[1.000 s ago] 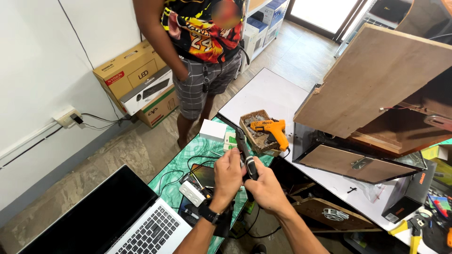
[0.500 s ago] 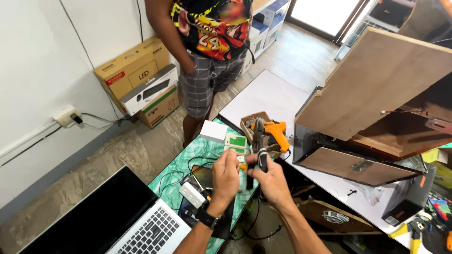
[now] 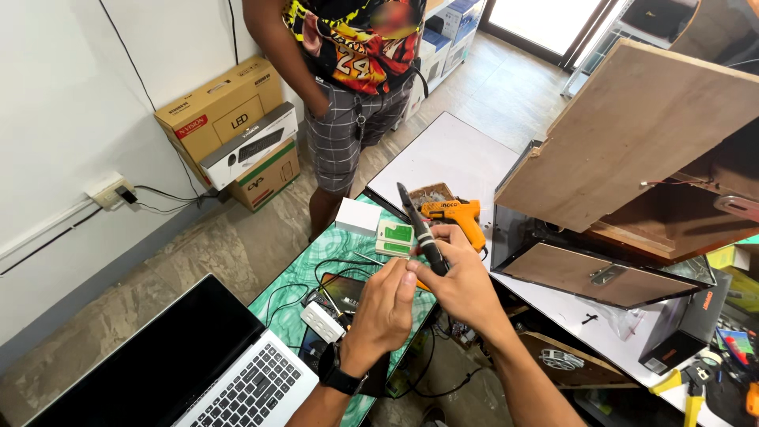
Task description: The person repairs a small electronic circuit board at a cluttered workbench. They use a screwdriver on the board, strip and position red and white wires, connect the wires to the board, and handle a handheld meter device while checking the assembly.
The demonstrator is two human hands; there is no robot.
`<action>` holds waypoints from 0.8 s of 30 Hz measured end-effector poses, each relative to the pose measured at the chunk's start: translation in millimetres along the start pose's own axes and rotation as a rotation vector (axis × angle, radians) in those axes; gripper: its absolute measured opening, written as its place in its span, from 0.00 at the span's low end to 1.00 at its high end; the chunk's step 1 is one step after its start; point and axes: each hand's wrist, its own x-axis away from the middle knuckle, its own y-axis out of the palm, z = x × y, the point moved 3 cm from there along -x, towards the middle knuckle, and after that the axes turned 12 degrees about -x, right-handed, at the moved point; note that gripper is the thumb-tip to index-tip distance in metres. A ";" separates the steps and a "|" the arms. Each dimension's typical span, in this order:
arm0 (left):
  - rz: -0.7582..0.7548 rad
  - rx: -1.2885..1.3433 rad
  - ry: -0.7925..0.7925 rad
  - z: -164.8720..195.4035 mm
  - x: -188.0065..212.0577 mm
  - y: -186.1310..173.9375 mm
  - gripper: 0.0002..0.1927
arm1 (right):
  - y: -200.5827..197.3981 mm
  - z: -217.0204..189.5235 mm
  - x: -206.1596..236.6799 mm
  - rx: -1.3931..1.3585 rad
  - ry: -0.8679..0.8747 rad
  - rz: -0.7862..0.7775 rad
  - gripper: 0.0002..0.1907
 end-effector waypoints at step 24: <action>0.303 0.258 -0.196 -2.0 -17.6 0.0 0.04 | -2.6 25.7 40.6 -0.833 0.411 -0.032 0.36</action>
